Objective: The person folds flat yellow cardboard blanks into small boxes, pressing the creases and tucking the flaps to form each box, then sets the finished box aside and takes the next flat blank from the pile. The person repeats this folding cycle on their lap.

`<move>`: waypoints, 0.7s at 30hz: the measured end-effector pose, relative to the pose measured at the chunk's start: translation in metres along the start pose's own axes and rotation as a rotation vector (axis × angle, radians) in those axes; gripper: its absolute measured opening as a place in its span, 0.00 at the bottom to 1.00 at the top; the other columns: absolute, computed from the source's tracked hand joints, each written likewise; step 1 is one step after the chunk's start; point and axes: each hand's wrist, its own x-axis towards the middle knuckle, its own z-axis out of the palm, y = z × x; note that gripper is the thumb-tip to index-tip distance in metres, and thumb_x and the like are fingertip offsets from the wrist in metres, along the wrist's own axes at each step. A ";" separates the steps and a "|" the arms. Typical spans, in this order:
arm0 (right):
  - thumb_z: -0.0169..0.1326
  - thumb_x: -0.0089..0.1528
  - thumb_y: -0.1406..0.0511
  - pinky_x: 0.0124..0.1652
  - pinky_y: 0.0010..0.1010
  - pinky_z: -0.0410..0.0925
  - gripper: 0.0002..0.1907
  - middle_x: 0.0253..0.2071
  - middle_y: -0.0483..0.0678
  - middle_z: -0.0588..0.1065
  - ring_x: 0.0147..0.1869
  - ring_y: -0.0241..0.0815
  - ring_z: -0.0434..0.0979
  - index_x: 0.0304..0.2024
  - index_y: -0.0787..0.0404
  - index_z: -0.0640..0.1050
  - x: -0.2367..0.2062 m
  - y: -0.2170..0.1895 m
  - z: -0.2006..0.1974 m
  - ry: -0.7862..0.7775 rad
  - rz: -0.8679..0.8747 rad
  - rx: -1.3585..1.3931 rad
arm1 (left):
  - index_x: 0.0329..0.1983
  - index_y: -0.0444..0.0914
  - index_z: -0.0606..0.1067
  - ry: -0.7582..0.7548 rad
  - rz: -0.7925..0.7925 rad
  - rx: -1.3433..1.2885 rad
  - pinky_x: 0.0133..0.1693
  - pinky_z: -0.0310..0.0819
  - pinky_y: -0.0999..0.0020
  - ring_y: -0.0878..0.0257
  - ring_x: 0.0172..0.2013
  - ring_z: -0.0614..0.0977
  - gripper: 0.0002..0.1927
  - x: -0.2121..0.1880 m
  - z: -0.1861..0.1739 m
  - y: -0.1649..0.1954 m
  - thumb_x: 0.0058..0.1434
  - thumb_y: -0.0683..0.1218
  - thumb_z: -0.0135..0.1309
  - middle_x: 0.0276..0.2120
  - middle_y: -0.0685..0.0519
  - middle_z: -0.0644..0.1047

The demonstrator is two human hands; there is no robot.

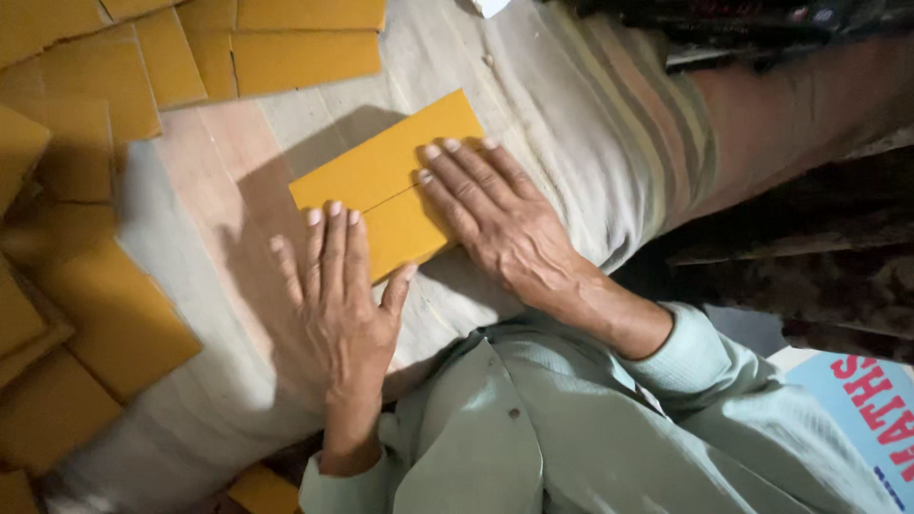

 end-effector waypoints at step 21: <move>0.56 0.61 0.51 0.71 0.61 0.47 0.38 0.70 0.61 0.65 0.77 0.62 0.57 0.66 0.70 0.68 -0.031 0.014 -0.046 0.076 0.066 0.152 | 0.69 0.28 0.64 -0.135 -0.102 0.023 0.71 0.41 0.37 0.42 0.73 0.57 0.44 -0.010 -0.045 0.017 0.57 0.59 0.62 0.71 0.41 0.64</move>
